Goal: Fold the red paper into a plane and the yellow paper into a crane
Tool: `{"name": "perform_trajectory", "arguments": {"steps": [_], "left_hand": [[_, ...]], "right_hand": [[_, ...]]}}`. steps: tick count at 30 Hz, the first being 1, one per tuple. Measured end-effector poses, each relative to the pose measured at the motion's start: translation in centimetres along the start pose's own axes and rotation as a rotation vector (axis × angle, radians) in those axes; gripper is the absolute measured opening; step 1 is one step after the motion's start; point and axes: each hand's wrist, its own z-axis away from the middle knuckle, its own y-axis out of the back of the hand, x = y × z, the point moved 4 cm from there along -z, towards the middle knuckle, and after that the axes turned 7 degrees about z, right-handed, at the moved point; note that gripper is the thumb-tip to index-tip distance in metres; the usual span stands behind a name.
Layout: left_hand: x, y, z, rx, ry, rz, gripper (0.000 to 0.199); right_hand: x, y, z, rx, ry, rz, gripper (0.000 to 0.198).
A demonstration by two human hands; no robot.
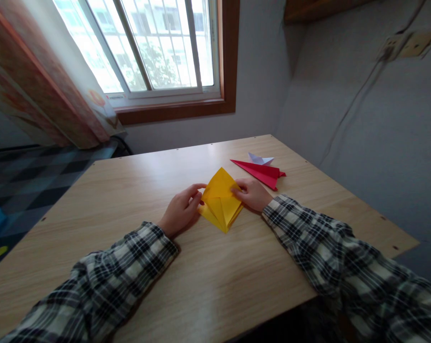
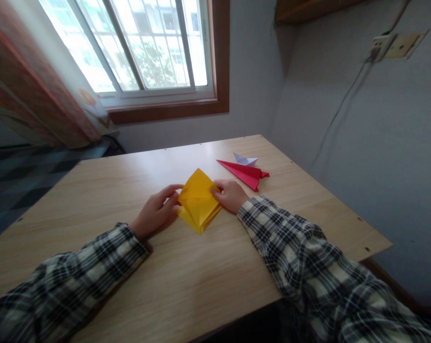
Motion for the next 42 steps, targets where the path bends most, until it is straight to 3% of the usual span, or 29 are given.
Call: {"name": "perform_trajectory", "arguments": {"steps": [23, 31, 42], "left_hand": [[0.1, -0.5, 0.1, -0.109, -0.090, 0.015, 0.034], [0.0, -0.6, 0.2, -0.096, -0.056, -0.003, 0.016], [0.8, -0.7, 0.0, -0.156, -0.274, -0.140, 0.020]], "right_hand": [[-0.3, -0.1, 0.2, -0.010, 0.004, -0.118, 0.017], [-0.4, -0.2, 0.1, -0.018, 0.023, -0.081, 0.018], [-0.5, -0.1, 0.1, -0.014, 0.038, -0.086, 0.017]]}}
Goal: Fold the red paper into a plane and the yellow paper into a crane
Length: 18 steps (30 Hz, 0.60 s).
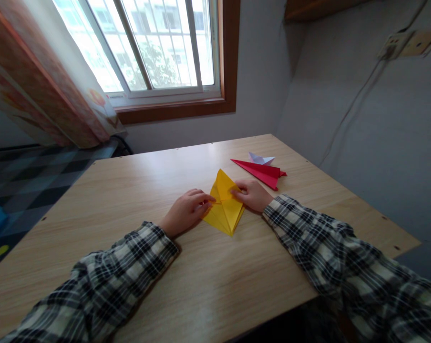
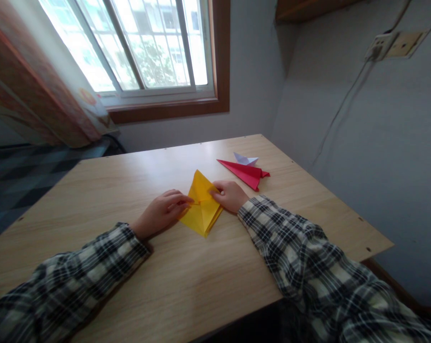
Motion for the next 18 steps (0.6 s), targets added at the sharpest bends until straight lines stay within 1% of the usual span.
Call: {"name": "perform_trajectory", "arguments": {"steps": [4, 7, 18], "left_hand": [[-0.05, -0.19, 0.00, -0.028, -0.080, -0.016, 0.026], [0.02, -0.19, 0.01, -0.034, -0.110, -0.023, 0.028], [-0.24, -0.43, 0.13, -0.020, -0.054, -0.104, 0.029]], "right_hand": [[0.15, -0.08, -0.05, -0.003, -0.007, 0.001, 0.017], [0.16, -0.11, -0.06, -0.008, -0.010, -0.016, 0.016], [0.06, -0.05, -0.11, -0.021, -0.003, -0.003, 0.018]]}}
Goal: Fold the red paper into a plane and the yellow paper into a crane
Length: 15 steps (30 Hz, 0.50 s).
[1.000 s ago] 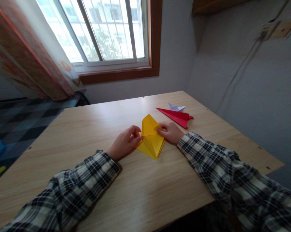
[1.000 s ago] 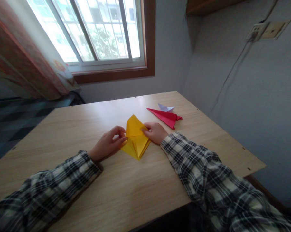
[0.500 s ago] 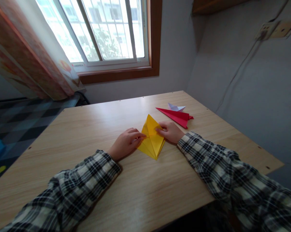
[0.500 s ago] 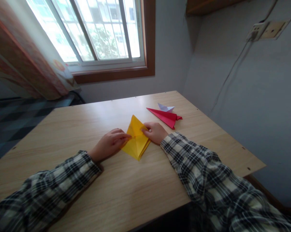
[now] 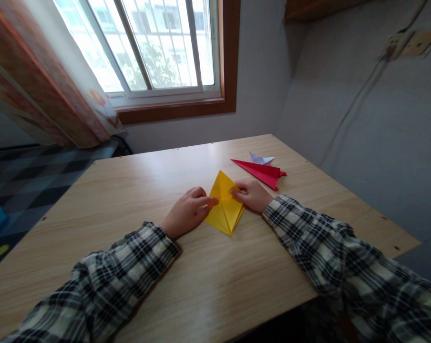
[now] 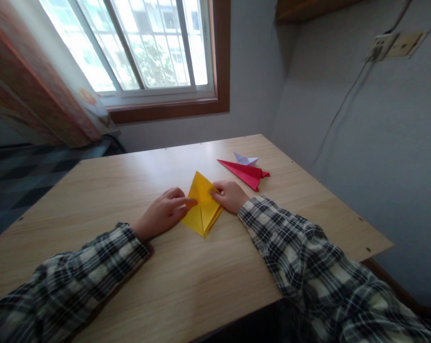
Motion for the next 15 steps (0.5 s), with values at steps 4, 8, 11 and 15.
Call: {"name": "perform_trajectory", "arguments": {"steps": [4, 8, 11, 15], "left_hand": [[0.01, 0.04, -0.01, 0.010, 0.005, -0.024, 0.027], [-0.05, 0.01, -0.04, 0.006, -0.001, -0.026, 0.026], [-0.19, -0.04, -0.01, -0.001, 0.019, -0.002, 0.026], [-0.31, 0.00, 0.10, 0.015, 0.034, 0.020, 0.024]], "right_hand": [[0.00, -0.01, 0.00, 0.004, -0.001, 0.001, 0.017], [0.02, -0.03, 0.01, -0.001, 0.002, -0.003, 0.018], [0.06, -0.04, 0.02, -0.001, 0.001, -0.009, 0.019], [0.08, -0.05, 0.05, -0.001, 0.005, -0.009, 0.019]]}}
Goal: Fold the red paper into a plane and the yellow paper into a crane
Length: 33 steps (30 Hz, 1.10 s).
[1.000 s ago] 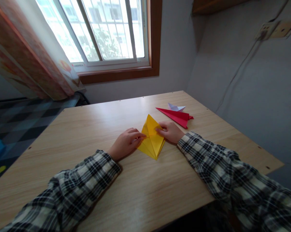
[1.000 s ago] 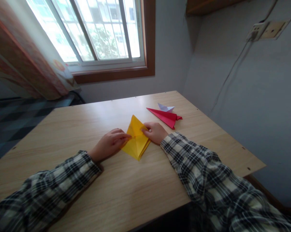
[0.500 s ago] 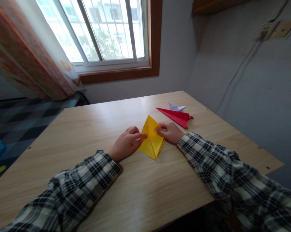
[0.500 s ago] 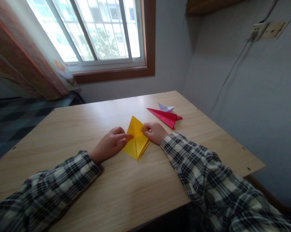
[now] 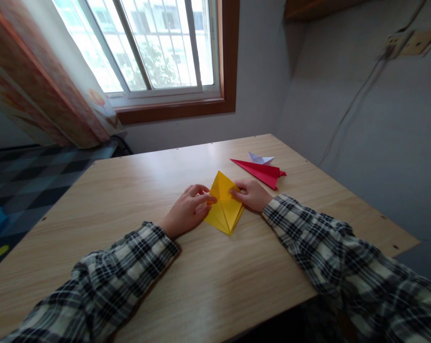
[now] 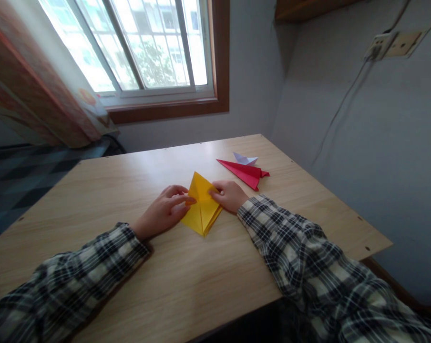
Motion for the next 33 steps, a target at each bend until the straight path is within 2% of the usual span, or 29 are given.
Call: {"name": "perform_trajectory", "arguments": {"steps": [5, 15, 25, 33], "left_hand": [[0.1, 0.2, 0.1, 0.045, -0.044, 0.041, 0.022], [0.4, 0.8, 0.0, 0.117, -0.081, 0.216, 0.026], [0.9, 1.2, -0.1, 0.162, -0.108, 0.214, 0.026], [1.2, 1.6, -0.1, 0.250, -0.145, 0.202, 0.029]], "right_hand": [[-0.2, 0.0, 0.1, 0.010, 0.012, -0.010, 0.020], [-0.4, -0.5, 0.2, -0.064, 0.046, -0.048, 0.019], [-0.9, -0.5, 0.3, -0.068, 0.032, -0.018, 0.018], [-1.2, -0.7, 0.2, -0.072, 0.049, -0.025, 0.017]]}}
